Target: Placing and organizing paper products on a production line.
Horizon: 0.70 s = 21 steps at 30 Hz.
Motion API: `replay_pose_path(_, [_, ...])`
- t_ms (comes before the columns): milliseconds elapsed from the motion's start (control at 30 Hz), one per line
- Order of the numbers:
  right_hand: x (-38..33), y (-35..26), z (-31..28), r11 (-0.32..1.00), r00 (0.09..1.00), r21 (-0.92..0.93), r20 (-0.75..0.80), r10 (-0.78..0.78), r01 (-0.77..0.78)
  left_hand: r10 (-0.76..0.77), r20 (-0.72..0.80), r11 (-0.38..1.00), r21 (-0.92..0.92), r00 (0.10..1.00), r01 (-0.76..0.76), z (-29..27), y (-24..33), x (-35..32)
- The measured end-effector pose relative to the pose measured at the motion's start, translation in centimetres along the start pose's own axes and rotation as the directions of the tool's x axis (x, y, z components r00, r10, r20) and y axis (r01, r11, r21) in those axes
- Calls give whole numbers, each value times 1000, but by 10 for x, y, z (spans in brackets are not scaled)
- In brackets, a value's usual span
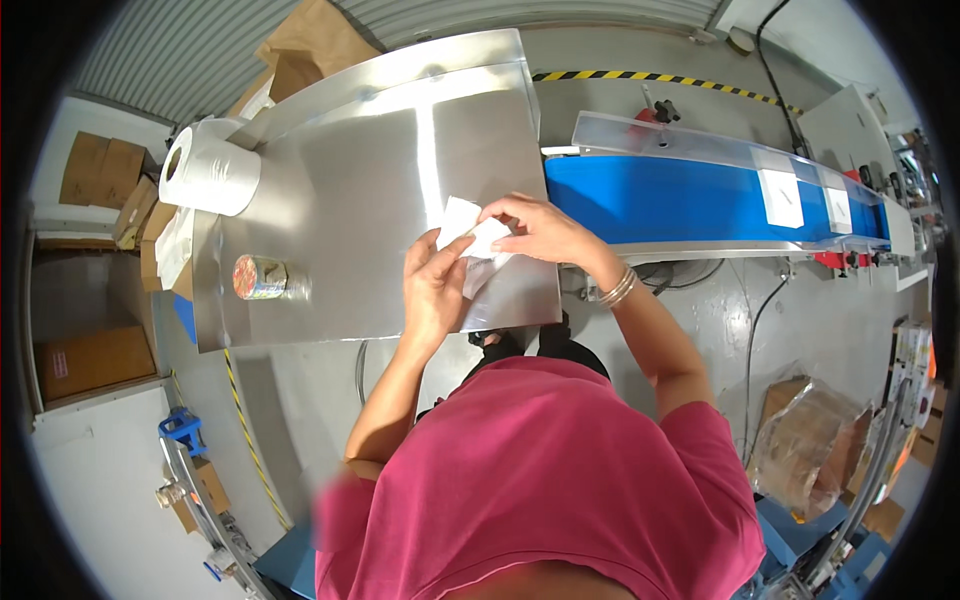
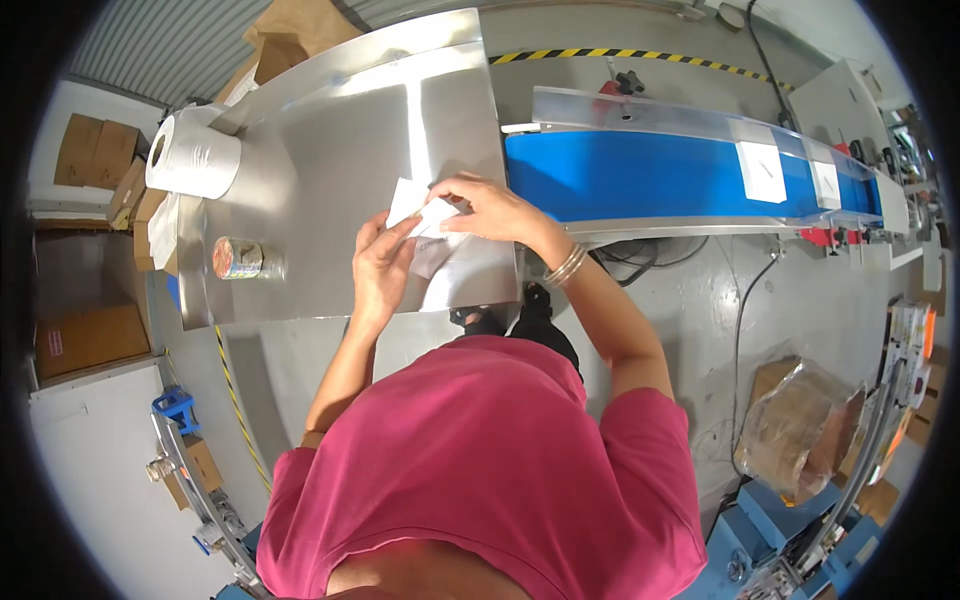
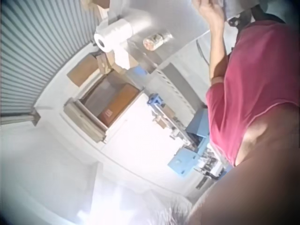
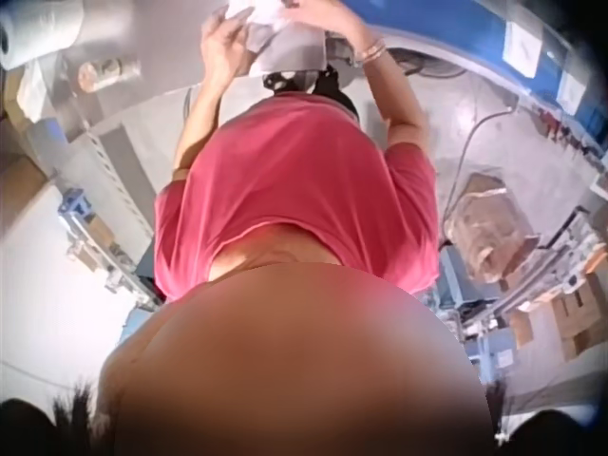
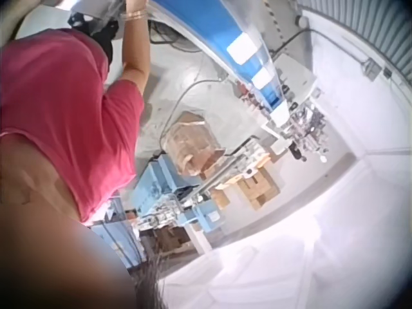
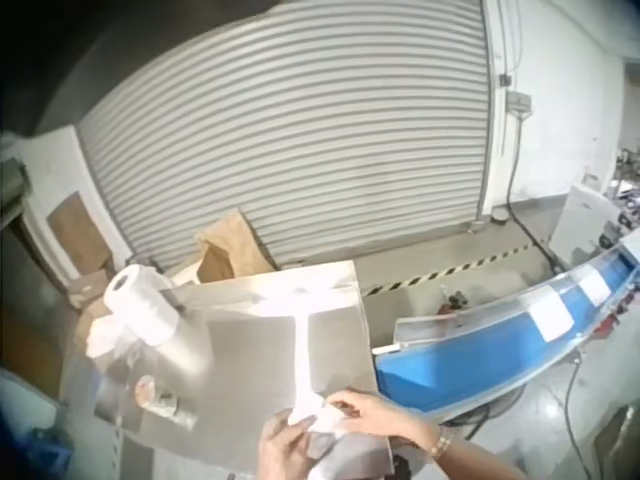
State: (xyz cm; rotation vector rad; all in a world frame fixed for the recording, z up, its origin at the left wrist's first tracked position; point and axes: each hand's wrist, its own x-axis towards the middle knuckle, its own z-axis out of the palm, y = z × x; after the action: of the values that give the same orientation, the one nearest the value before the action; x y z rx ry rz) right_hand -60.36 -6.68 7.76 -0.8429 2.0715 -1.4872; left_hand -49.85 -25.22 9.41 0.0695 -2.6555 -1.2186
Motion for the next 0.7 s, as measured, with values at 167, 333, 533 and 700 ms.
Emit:
replay_pose_path(167, [-22, 21, -17, 995, 991, -68, -112, 69, -77, 92, -22, 968, 234, 996, -84, -3, 5, 8])
replay_pose_path(333, [-89, 104, -90, 966, 784, 199, -567, 252, -166, 273, -11, 874, 421, 962, -243, 0, 5, 13])
replay_pose_path(533, [-172, 155, -211, 867, 380, -133, -922, 70, -481, 397, 119, 836, 363, 910, -413, 17, 19, 19])
replay_pose_path(700, [-190, 155, -249, 411, 255, -319, -945, -204, -854, 516, 239, 787, 246, 822, -566, 33, 31, 25])
